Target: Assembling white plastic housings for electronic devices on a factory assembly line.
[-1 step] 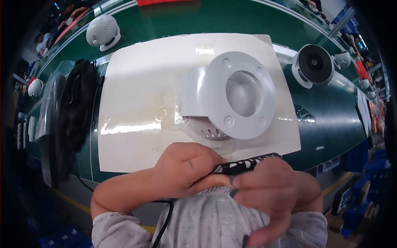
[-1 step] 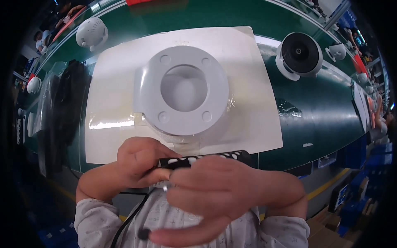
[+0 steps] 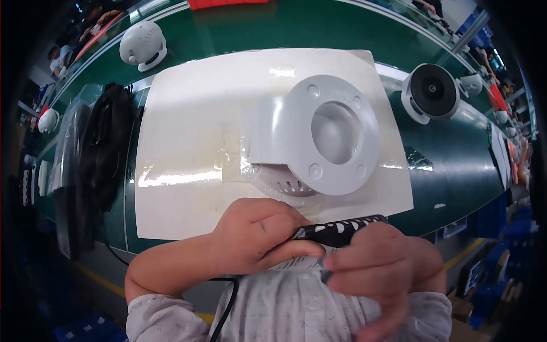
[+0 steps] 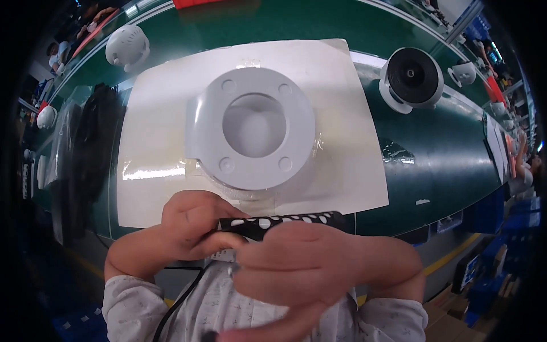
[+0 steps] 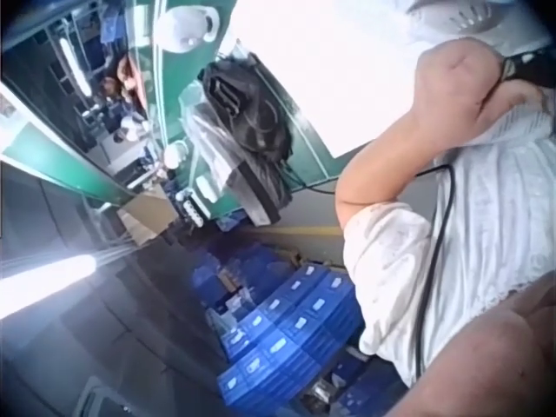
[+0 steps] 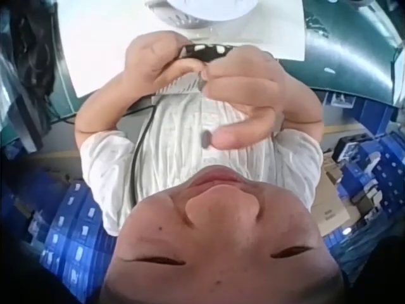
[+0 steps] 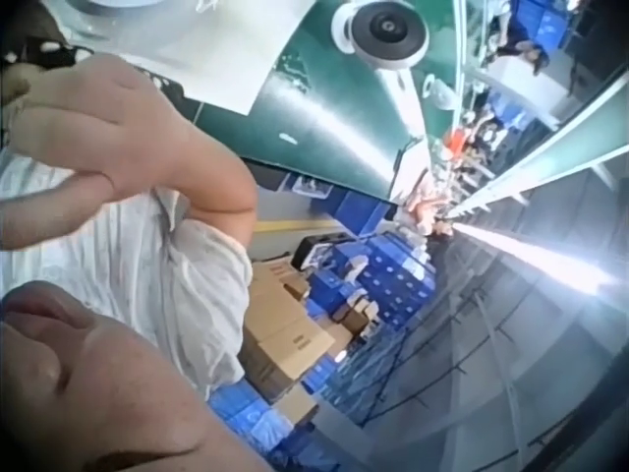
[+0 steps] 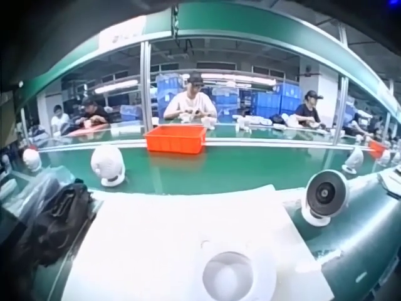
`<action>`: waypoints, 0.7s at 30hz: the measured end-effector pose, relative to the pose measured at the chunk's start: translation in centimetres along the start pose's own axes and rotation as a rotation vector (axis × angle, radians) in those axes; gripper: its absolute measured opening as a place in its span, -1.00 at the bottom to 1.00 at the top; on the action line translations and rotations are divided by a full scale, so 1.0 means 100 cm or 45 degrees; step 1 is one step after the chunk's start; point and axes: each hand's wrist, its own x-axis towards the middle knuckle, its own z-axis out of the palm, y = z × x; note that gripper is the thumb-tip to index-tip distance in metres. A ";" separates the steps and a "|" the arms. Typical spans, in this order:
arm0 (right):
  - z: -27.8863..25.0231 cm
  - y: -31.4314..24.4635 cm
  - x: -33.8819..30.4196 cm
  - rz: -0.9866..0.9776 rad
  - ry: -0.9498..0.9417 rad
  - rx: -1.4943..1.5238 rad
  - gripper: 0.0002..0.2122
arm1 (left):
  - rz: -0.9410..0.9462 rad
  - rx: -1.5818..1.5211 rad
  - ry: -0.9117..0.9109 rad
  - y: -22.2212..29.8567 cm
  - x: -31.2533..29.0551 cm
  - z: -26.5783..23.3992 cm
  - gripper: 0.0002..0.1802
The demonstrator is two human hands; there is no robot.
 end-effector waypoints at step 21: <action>0.005 0.044 0.059 0.591 -0.099 -0.578 -0.36 | 0.321 0.242 0.316 -0.028 -0.050 -0.031 -0.80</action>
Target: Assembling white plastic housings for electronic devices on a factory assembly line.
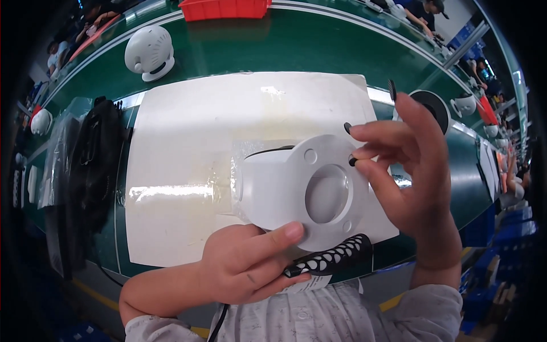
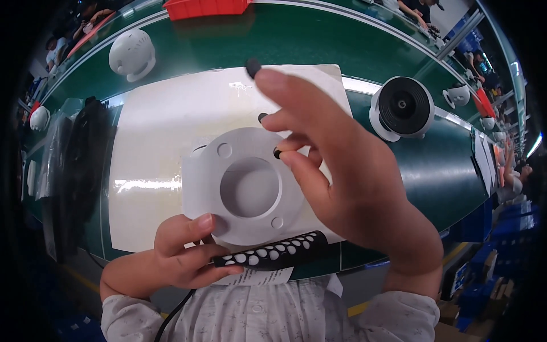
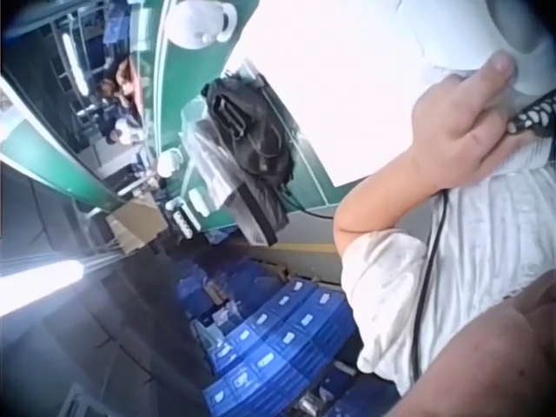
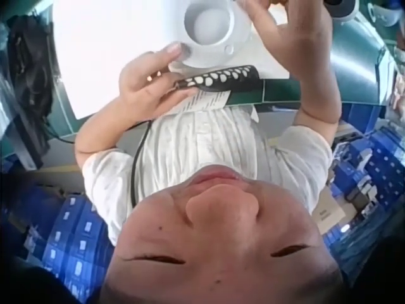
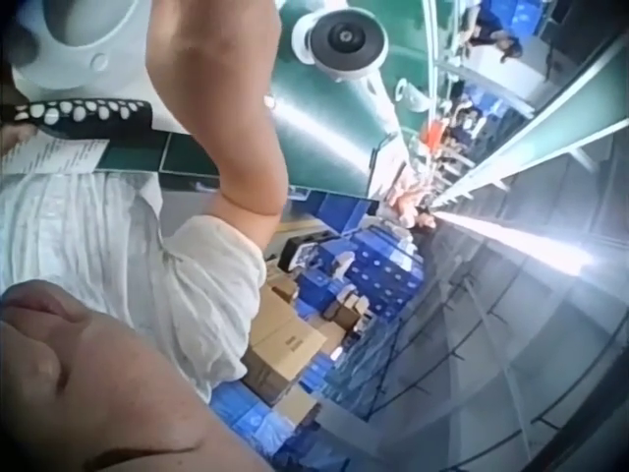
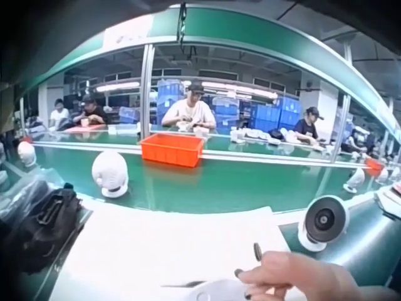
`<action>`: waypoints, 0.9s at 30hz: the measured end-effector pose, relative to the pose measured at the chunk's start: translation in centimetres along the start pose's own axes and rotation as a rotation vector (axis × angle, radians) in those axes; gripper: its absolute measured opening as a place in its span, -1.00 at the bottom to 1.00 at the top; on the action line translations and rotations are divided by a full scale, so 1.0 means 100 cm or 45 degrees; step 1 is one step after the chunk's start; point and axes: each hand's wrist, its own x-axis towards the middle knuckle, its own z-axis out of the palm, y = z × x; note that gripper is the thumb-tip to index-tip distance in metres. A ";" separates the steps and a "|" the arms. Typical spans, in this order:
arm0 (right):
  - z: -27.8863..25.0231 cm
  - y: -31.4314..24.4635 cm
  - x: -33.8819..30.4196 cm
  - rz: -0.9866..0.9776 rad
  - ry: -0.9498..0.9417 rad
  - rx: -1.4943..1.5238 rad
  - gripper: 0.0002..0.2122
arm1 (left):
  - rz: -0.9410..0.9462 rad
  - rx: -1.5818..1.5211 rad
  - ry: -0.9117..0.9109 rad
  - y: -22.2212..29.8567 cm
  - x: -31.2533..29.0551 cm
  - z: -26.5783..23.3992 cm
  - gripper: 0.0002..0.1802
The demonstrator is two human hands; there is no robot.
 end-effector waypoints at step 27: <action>0.030 -0.024 0.030 0.186 -0.087 0.229 -0.47 | 0.036 0.000 0.043 -0.008 -0.007 -0.014 -0.79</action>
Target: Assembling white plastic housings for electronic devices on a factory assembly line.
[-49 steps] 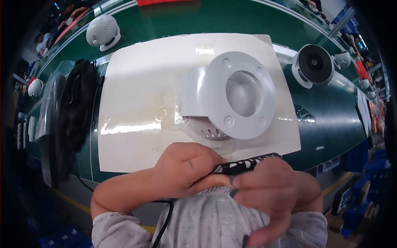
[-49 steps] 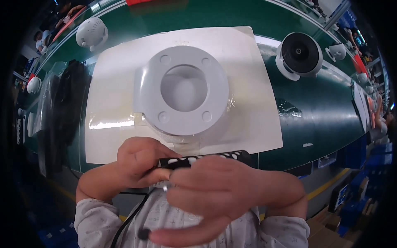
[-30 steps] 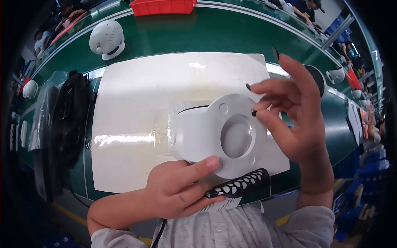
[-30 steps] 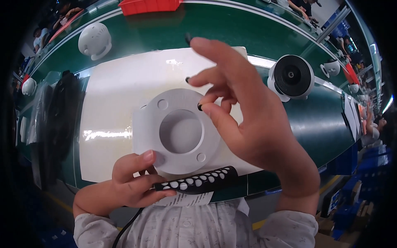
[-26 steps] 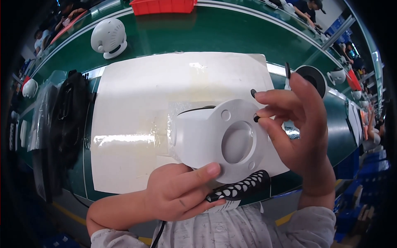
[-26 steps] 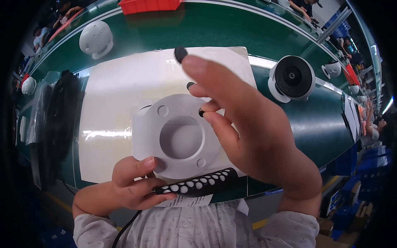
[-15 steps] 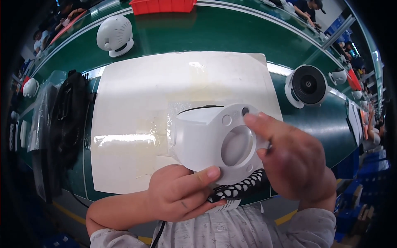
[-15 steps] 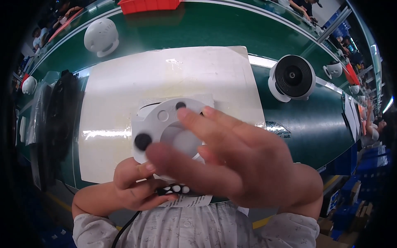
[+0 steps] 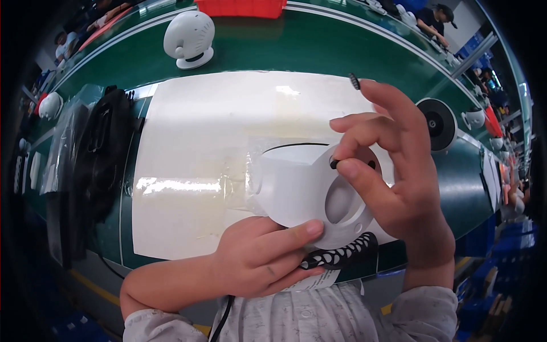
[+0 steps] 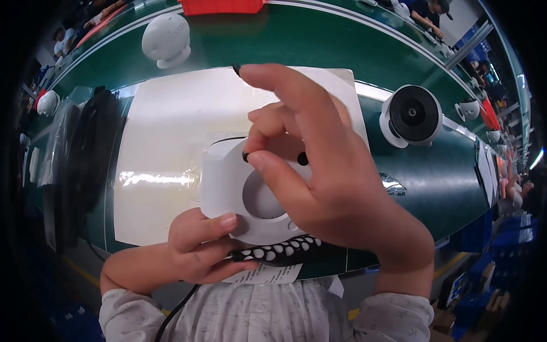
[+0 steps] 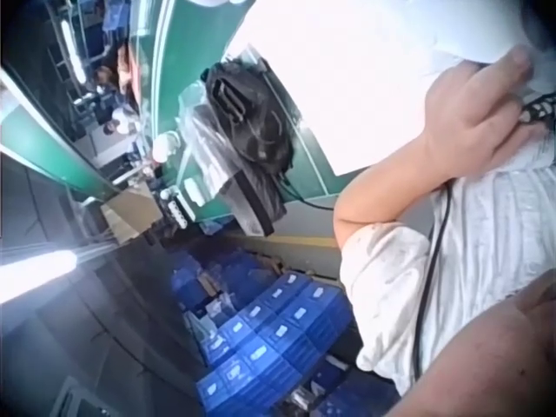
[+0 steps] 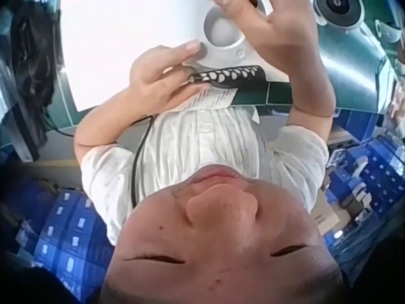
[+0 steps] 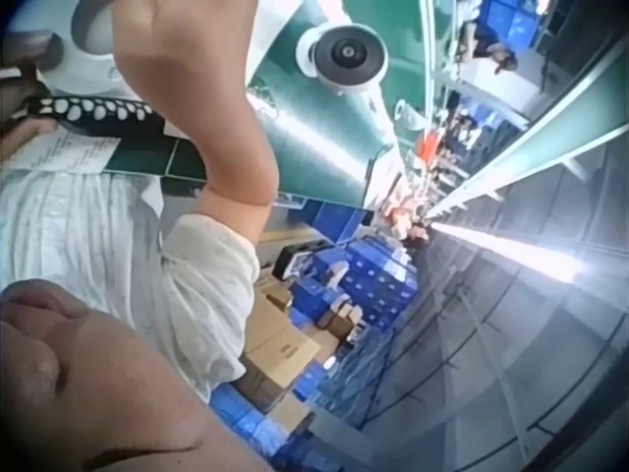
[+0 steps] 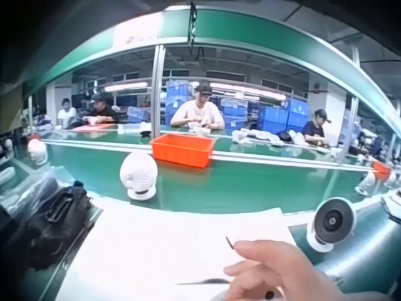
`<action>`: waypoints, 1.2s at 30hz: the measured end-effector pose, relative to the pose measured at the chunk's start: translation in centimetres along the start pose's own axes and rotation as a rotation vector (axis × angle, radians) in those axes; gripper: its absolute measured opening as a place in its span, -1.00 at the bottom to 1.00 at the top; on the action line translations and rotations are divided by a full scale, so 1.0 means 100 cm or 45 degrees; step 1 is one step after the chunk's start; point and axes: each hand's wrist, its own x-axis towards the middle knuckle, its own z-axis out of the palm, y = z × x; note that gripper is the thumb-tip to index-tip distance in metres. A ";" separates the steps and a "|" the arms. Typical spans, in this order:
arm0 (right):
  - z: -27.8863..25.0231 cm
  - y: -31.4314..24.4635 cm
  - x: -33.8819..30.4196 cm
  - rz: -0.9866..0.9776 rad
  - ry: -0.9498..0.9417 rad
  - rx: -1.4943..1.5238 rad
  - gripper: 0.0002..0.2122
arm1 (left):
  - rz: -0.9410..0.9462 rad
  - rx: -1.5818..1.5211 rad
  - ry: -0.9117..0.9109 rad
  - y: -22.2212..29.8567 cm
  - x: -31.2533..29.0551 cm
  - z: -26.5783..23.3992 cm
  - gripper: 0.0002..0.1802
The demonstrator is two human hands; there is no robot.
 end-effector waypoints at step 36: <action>0.004 -0.011 -0.086 -0.241 0.137 -0.434 -0.64 | -0.164 -0.265 0.038 0.007 0.018 0.015 -0.64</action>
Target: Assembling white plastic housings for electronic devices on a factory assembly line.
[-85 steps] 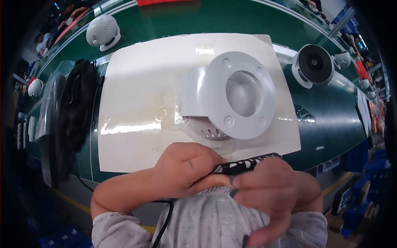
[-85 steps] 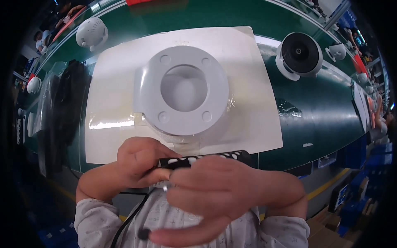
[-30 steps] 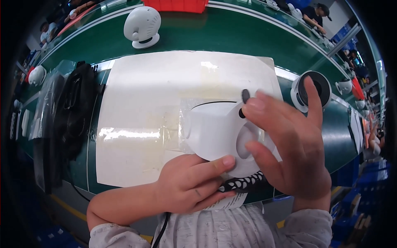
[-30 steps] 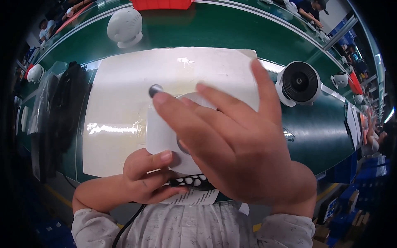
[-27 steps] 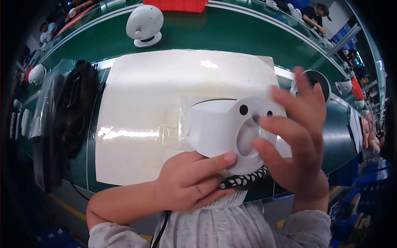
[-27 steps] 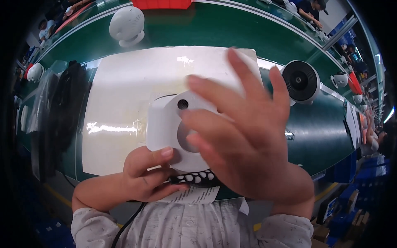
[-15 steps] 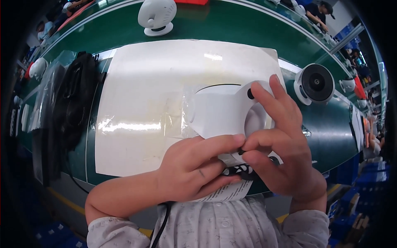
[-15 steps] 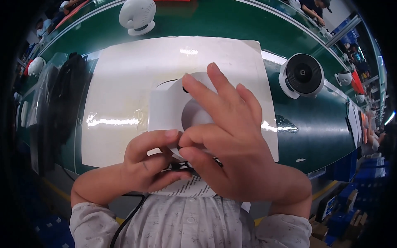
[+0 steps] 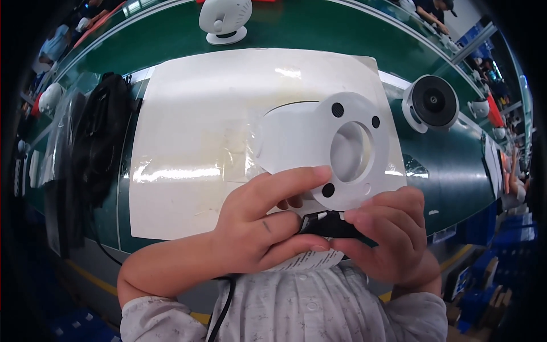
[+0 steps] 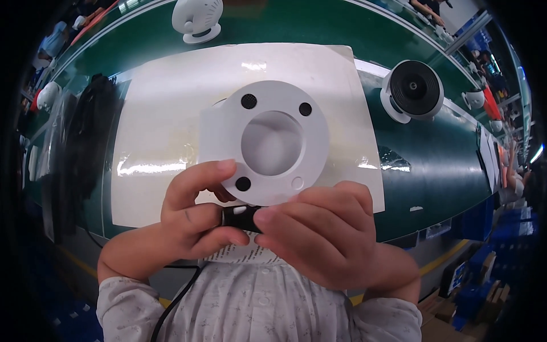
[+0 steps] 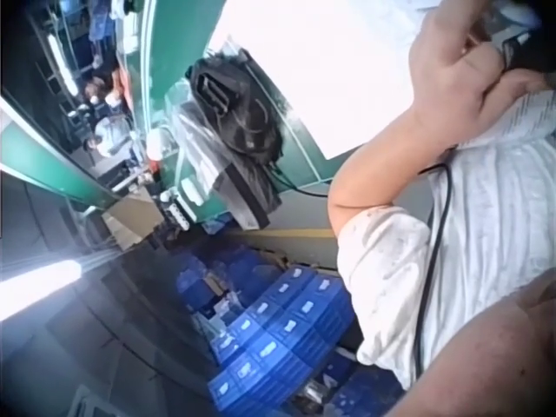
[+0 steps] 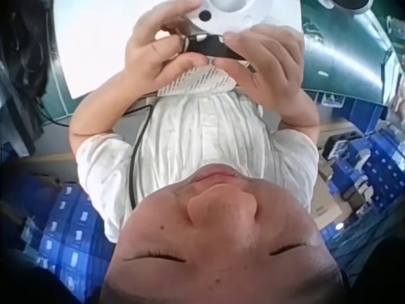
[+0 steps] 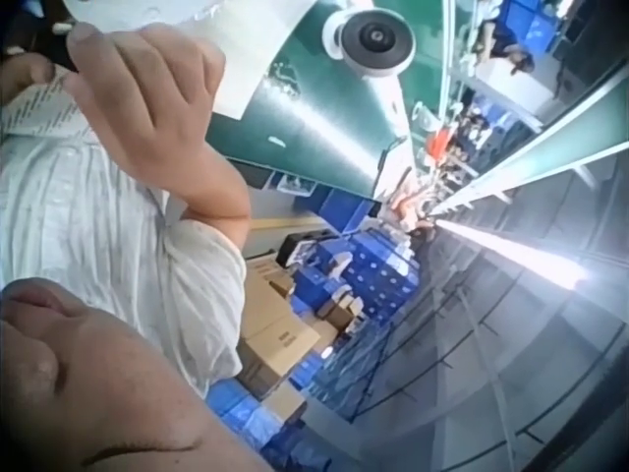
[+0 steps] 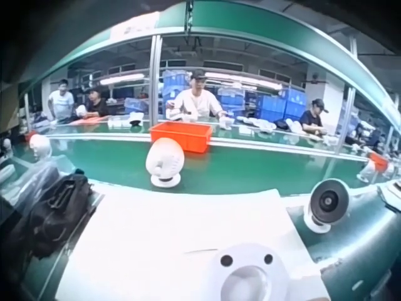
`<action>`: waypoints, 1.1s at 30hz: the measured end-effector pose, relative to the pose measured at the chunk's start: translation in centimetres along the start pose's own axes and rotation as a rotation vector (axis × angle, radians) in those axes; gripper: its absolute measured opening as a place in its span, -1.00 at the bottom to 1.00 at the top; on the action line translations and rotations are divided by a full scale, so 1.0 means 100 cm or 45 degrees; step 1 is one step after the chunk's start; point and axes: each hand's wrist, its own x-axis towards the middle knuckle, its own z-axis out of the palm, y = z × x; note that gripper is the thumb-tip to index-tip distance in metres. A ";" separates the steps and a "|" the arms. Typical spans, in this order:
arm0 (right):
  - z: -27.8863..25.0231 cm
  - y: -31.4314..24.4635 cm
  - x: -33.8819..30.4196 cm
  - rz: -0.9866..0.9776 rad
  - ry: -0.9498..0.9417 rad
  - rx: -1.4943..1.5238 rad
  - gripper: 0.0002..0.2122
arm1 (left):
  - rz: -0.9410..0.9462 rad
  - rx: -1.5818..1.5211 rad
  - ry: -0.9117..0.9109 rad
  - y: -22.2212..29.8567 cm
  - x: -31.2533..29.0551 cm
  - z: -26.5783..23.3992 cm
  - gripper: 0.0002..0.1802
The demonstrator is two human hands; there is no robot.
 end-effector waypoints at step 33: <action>0.011 -0.004 -0.018 0.000 0.108 -0.003 -0.79 | 0.044 -0.062 -0.046 0.010 -0.004 -0.001 -0.75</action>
